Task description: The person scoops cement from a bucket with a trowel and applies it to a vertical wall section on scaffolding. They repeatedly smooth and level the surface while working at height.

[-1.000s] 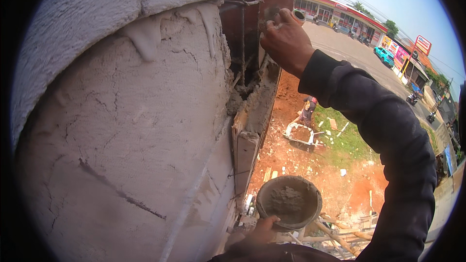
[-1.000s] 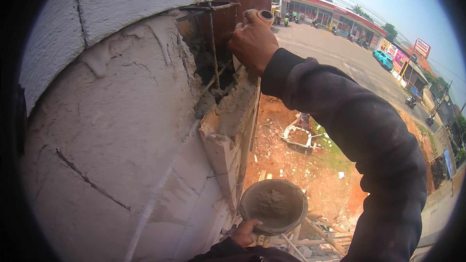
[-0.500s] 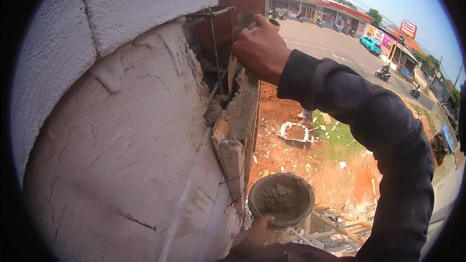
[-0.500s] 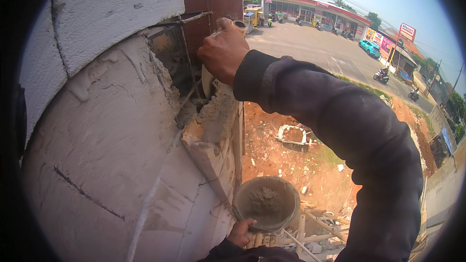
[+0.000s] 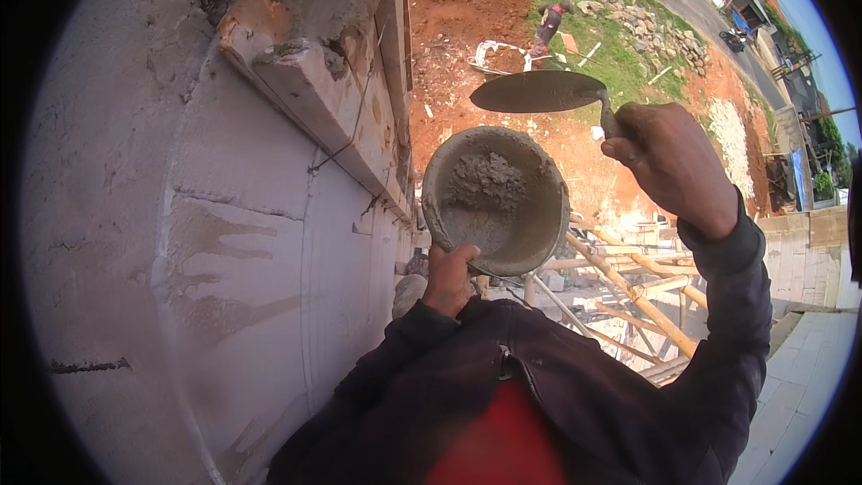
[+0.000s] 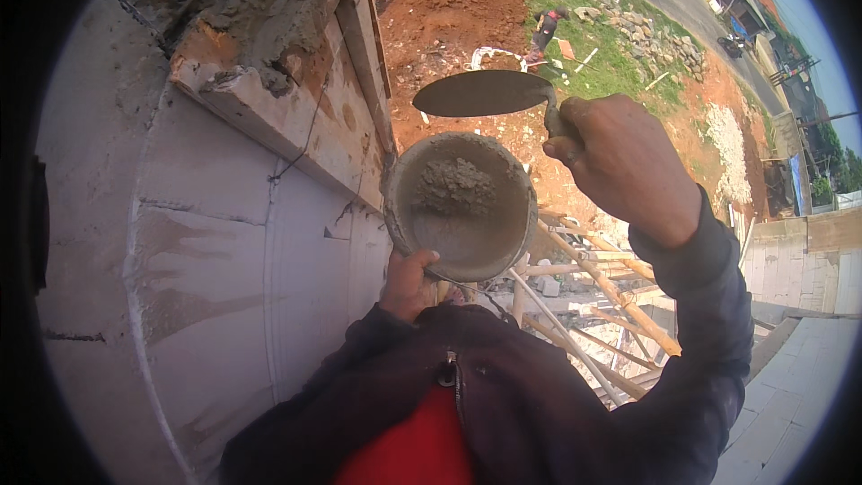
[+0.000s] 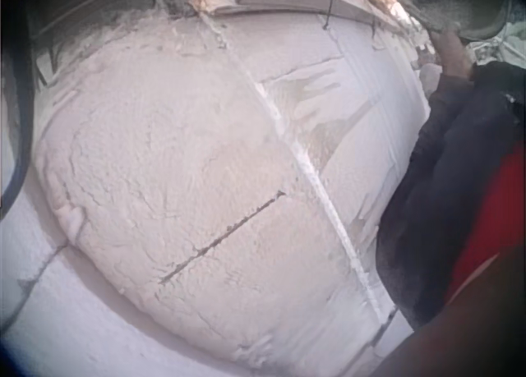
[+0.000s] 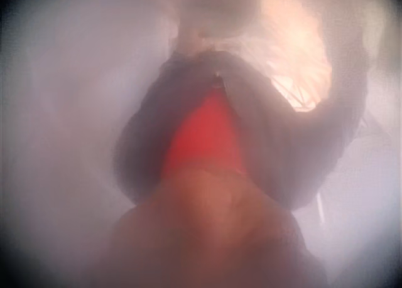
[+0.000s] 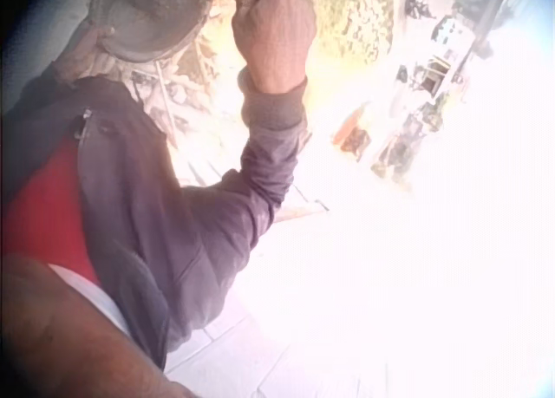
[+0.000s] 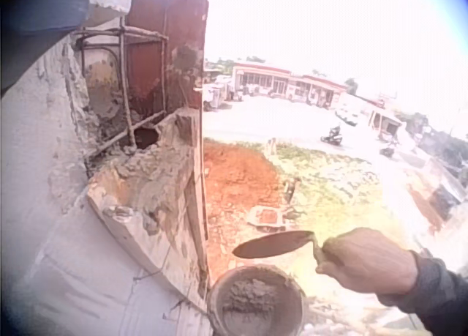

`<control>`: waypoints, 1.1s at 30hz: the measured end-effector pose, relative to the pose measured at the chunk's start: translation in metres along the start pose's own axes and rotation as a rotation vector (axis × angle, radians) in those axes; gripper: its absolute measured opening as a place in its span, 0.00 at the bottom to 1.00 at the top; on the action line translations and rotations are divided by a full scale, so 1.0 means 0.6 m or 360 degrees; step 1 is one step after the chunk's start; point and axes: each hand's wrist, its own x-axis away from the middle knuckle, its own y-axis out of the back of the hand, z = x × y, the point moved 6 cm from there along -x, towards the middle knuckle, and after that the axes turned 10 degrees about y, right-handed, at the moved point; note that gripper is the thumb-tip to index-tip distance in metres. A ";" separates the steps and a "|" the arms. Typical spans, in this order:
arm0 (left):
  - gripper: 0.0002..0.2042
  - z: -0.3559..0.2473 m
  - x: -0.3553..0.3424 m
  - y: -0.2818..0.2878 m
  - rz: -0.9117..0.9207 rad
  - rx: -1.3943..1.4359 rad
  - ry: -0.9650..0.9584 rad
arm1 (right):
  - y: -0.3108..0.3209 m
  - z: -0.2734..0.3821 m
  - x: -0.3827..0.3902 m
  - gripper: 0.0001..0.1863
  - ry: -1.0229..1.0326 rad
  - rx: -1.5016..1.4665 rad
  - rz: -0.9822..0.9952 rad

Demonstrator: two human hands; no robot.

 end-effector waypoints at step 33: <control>0.25 -0.058 -0.011 -0.155 0.0222 -0.0956 -0.1556 | -0.221 -0.094 0.077 0.12 -0.0413 0.0336 -0.0710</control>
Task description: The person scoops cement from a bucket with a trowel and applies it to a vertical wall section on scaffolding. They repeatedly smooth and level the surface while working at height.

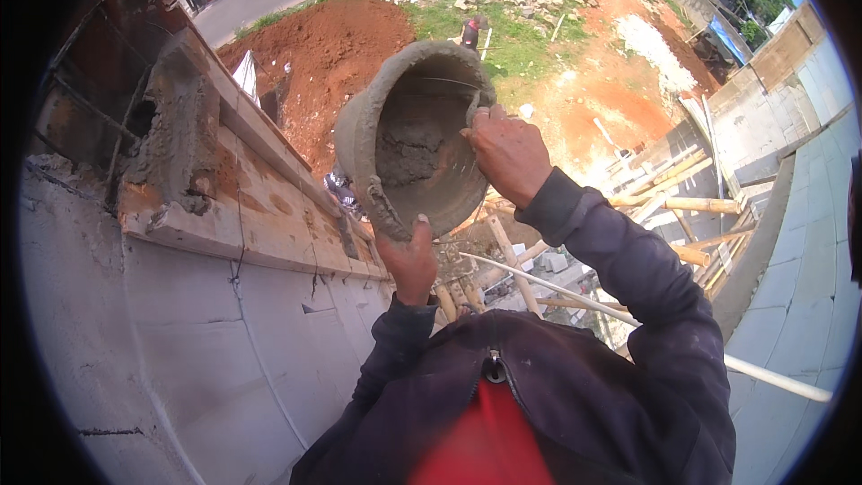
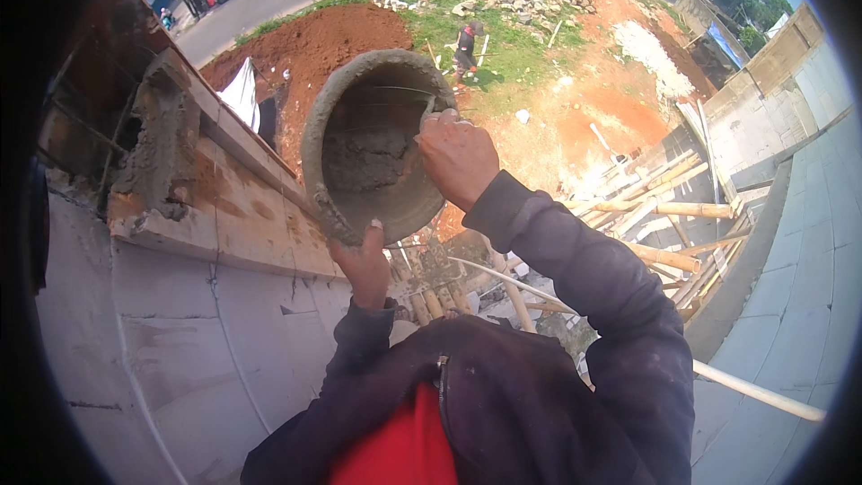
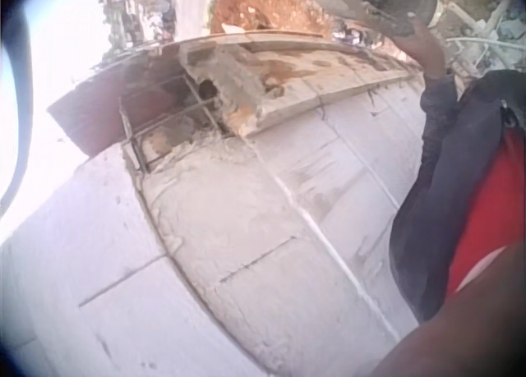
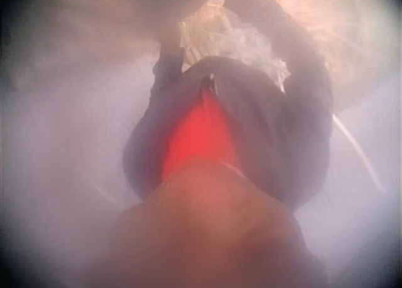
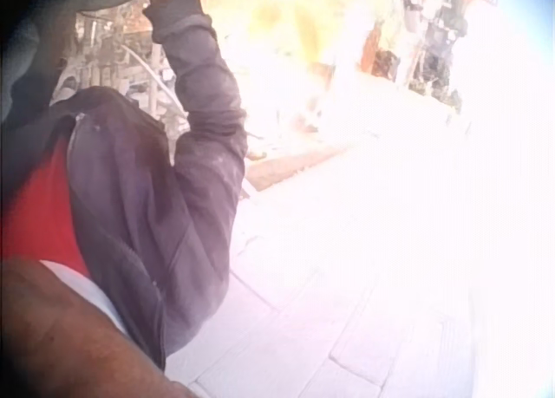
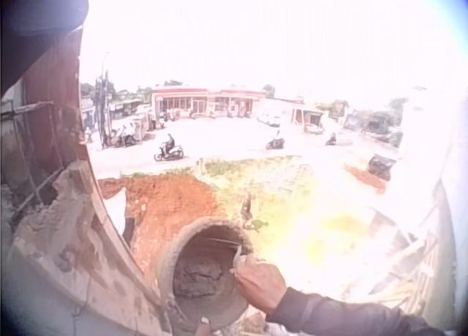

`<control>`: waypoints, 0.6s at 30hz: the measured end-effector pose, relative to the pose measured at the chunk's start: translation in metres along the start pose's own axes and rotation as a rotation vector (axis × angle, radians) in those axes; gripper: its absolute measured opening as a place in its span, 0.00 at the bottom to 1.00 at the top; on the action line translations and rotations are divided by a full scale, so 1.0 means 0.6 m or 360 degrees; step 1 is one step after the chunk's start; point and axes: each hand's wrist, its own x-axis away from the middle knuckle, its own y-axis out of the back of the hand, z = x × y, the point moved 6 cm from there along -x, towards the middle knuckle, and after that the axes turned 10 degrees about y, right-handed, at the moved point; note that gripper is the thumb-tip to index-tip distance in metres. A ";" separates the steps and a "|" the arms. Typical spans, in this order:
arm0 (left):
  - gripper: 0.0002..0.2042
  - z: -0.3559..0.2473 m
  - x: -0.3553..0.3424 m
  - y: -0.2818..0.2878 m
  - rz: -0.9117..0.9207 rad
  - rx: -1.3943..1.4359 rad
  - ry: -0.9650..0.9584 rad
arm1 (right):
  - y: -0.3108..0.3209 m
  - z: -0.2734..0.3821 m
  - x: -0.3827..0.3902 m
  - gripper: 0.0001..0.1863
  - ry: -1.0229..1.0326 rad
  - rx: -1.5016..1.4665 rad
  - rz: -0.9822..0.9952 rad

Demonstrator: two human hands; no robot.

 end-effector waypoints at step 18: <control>0.28 0.134 0.055 0.026 0.0584 0.0107 0.0920 | -0.233 0.030 0.216 0.19 -0.1387 -0.2401 0.0915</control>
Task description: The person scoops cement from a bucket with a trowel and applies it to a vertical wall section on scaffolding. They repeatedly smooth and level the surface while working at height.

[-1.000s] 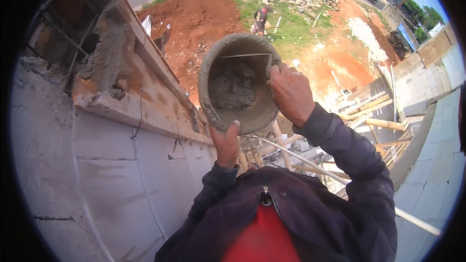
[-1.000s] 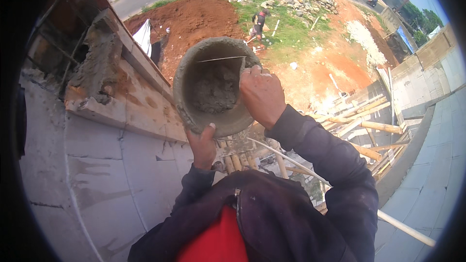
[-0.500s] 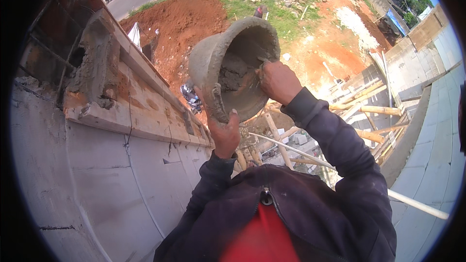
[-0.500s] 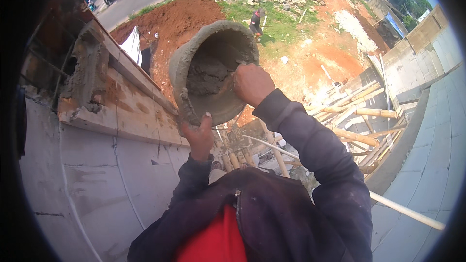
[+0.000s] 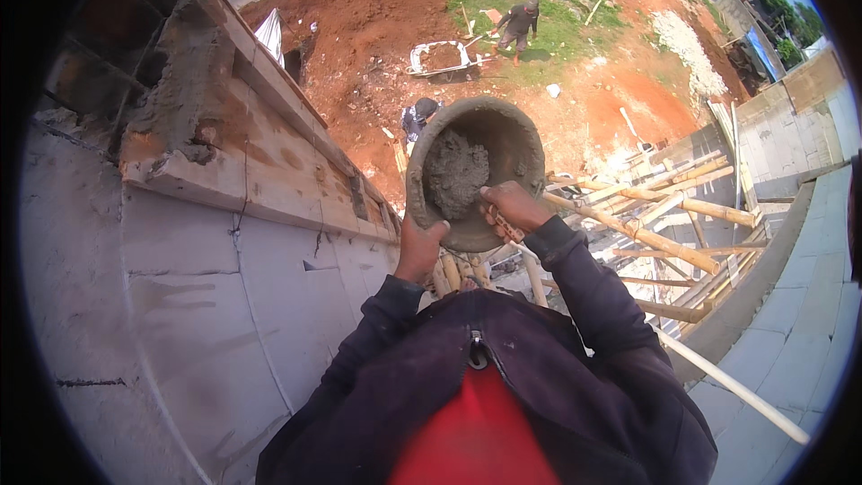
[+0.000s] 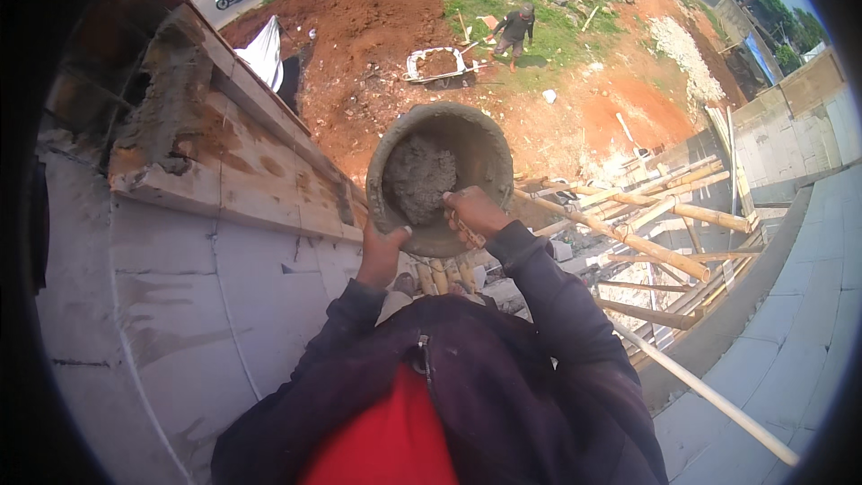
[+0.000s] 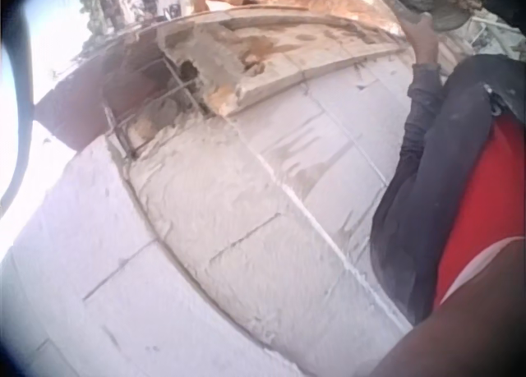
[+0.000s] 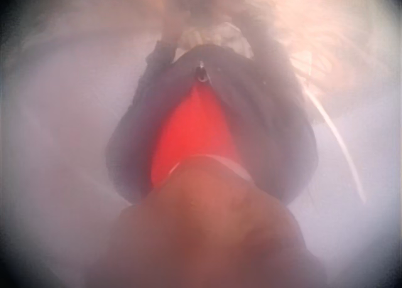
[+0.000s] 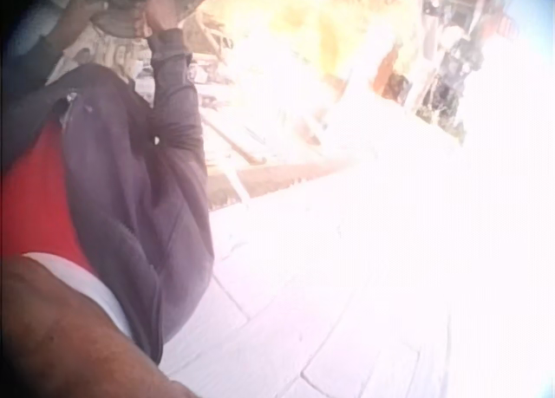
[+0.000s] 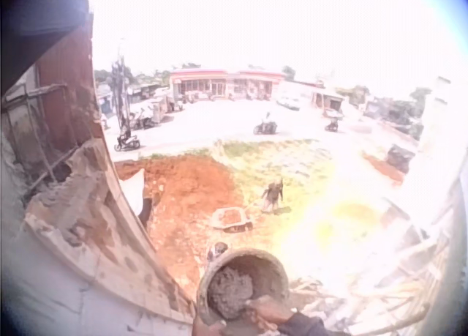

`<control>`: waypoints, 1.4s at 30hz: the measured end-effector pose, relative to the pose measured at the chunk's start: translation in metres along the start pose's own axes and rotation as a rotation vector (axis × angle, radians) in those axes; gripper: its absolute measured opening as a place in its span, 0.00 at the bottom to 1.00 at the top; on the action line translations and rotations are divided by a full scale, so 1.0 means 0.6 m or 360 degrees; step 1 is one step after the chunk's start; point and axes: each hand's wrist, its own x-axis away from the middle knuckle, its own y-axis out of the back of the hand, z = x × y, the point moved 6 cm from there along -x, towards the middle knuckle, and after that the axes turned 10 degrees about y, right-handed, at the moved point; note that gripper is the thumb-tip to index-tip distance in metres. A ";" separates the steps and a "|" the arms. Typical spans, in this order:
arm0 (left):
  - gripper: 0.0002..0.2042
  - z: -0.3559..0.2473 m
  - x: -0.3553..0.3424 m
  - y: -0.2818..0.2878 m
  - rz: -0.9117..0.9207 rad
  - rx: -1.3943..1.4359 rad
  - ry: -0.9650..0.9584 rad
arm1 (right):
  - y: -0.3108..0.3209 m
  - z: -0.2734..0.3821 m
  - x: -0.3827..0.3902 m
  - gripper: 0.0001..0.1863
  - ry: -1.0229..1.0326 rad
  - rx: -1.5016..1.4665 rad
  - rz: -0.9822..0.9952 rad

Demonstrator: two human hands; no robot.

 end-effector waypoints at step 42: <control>0.32 -0.205 0.027 0.057 0.0029 0.1006 -0.0001 | -0.392 0.800 -0.011 0.12 0.2418 0.1946 -0.0284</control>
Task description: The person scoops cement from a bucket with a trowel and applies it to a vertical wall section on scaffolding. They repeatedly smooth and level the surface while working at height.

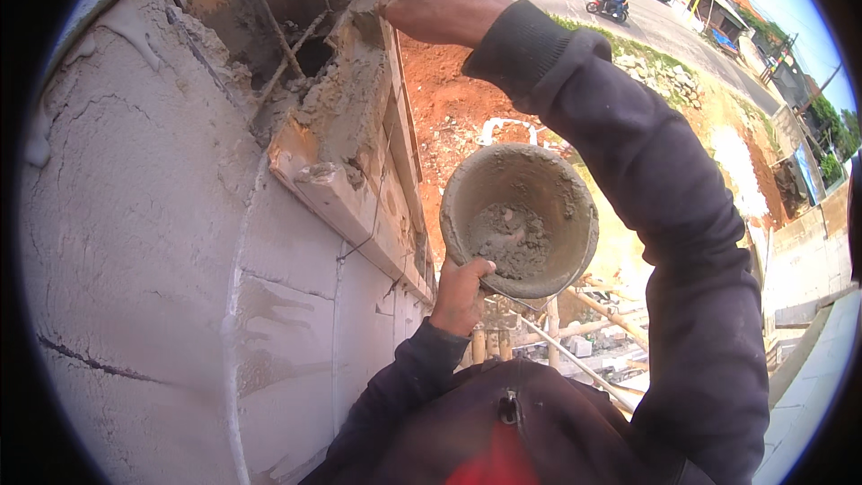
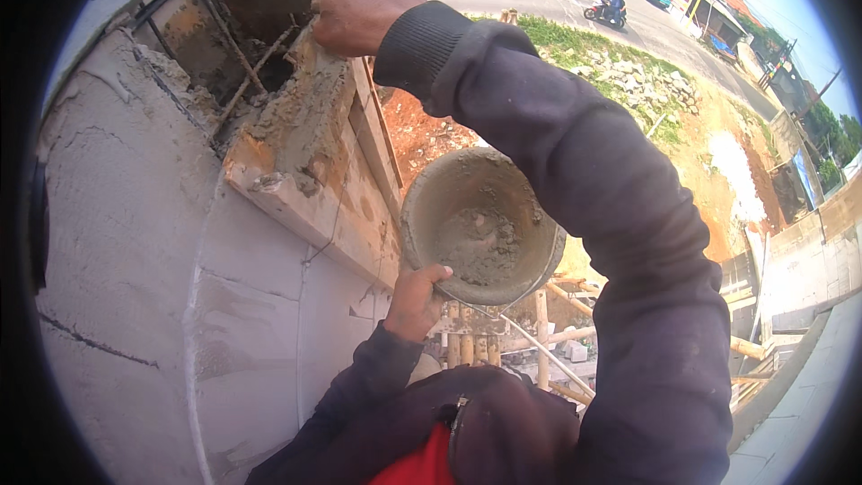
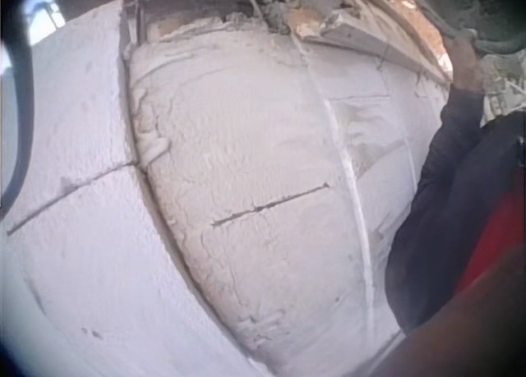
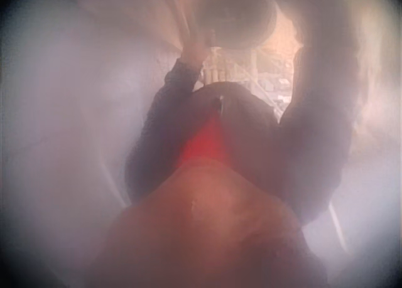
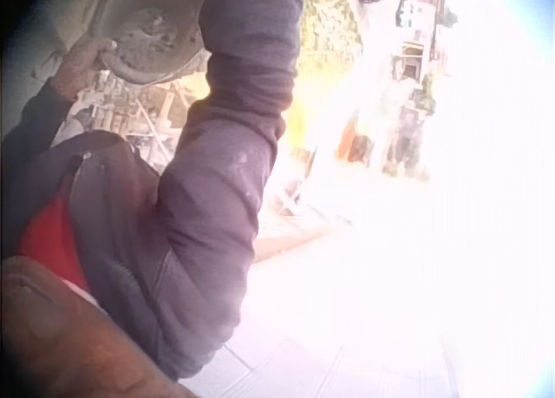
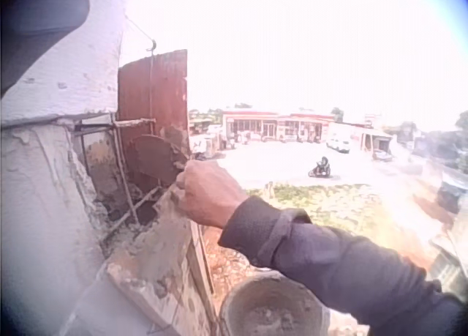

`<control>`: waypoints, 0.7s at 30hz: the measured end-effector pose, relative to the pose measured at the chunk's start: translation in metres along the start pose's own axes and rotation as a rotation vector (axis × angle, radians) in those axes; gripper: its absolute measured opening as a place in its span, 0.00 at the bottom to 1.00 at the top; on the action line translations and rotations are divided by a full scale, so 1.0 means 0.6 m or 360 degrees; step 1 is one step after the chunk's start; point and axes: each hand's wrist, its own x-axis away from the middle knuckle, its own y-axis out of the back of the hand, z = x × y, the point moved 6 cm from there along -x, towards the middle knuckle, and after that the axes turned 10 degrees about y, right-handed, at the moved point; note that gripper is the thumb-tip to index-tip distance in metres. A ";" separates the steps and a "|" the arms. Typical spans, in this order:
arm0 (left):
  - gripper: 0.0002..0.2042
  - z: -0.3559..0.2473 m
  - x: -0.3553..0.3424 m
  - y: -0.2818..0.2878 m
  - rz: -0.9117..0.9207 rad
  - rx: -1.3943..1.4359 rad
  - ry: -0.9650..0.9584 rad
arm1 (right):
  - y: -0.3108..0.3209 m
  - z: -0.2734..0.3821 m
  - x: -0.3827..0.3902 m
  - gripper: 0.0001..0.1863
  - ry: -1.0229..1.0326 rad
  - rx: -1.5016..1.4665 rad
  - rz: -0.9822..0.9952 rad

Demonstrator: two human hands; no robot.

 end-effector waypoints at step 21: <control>0.21 -0.007 0.034 -0.072 -0.0019 -0.0851 -0.0646 | 0.014 0.053 0.547 0.11 -0.0266 0.0264 0.0419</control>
